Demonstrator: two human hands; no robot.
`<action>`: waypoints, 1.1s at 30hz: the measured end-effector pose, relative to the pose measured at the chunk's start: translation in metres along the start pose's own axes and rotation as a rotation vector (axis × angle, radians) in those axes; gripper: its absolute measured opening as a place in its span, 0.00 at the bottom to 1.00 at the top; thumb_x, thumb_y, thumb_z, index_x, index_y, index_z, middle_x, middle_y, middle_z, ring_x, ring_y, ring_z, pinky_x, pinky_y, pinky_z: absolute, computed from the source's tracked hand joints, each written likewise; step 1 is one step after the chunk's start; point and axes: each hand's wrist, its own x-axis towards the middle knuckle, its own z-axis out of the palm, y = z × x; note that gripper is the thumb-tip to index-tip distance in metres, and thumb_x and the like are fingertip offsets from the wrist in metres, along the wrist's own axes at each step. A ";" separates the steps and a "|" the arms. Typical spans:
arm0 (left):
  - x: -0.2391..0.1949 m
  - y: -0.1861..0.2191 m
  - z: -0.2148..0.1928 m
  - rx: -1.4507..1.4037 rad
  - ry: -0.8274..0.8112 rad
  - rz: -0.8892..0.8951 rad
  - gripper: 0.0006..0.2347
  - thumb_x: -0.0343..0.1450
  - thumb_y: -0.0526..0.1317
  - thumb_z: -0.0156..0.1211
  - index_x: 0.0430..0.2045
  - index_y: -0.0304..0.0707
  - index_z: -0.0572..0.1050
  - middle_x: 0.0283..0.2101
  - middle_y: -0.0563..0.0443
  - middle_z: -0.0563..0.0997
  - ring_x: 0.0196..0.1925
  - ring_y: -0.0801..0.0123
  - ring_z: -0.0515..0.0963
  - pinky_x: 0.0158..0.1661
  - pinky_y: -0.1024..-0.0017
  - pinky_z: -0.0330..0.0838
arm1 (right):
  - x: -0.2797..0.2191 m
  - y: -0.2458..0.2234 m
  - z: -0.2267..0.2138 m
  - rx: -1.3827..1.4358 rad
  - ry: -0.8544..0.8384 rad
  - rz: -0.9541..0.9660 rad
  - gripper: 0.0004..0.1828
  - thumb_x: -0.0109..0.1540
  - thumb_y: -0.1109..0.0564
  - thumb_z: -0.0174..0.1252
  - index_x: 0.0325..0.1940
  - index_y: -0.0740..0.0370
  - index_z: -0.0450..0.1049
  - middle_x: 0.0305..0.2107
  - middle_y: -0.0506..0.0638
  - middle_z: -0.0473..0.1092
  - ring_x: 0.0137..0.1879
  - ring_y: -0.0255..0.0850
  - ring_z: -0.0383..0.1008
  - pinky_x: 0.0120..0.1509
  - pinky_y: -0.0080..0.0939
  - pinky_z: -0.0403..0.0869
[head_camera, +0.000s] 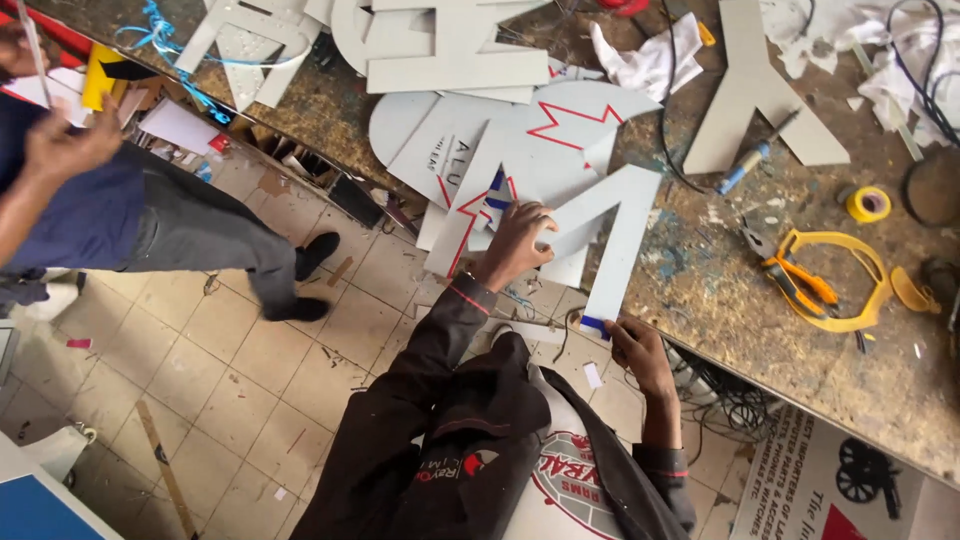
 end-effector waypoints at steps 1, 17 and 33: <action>-0.001 0.013 0.004 -0.007 -0.077 0.016 0.17 0.65 0.45 0.69 0.49 0.51 0.84 0.63 0.50 0.83 0.74 0.57 0.77 0.75 0.38 0.61 | -0.007 0.007 -0.007 0.045 -0.059 -0.006 0.18 0.74 0.52 0.67 0.33 0.64 0.77 0.18 0.49 0.58 0.20 0.37 0.59 0.25 0.36 0.60; -0.106 0.341 0.001 -0.910 -0.026 -0.502 0.06 0.84 0.43 0.63 0.46 0.44 0.75 0.39 0.51 0.85 0.45 0.70 0.84 0.57 0.62 0.76 | -0.159 0.061 -0.094 0.834 -0.023 -0.024 0.14 0.76 0.56 0.60 0.37 0.62 0.73 0.20 0.39 0.50 0.20 0.25 0.51 0.21 0.23 0.57; -0.141 0.462 0.118 -2.260 -1.049 -0.763 0.54 0.76 0.83 0.39 0.87 0.38 0.42 0.27 0.64 0.64 0.19 0.82 0.65 0.26 0.78 0.67 | -0.261 0.103 -0.151 0.727 0.127 -0.011 0.20 0.77 0.54 0.61 0.33 0.66 0.74 0.13 0.57 0.66 0.08 0.35 0.62 0.11 0.34 0.61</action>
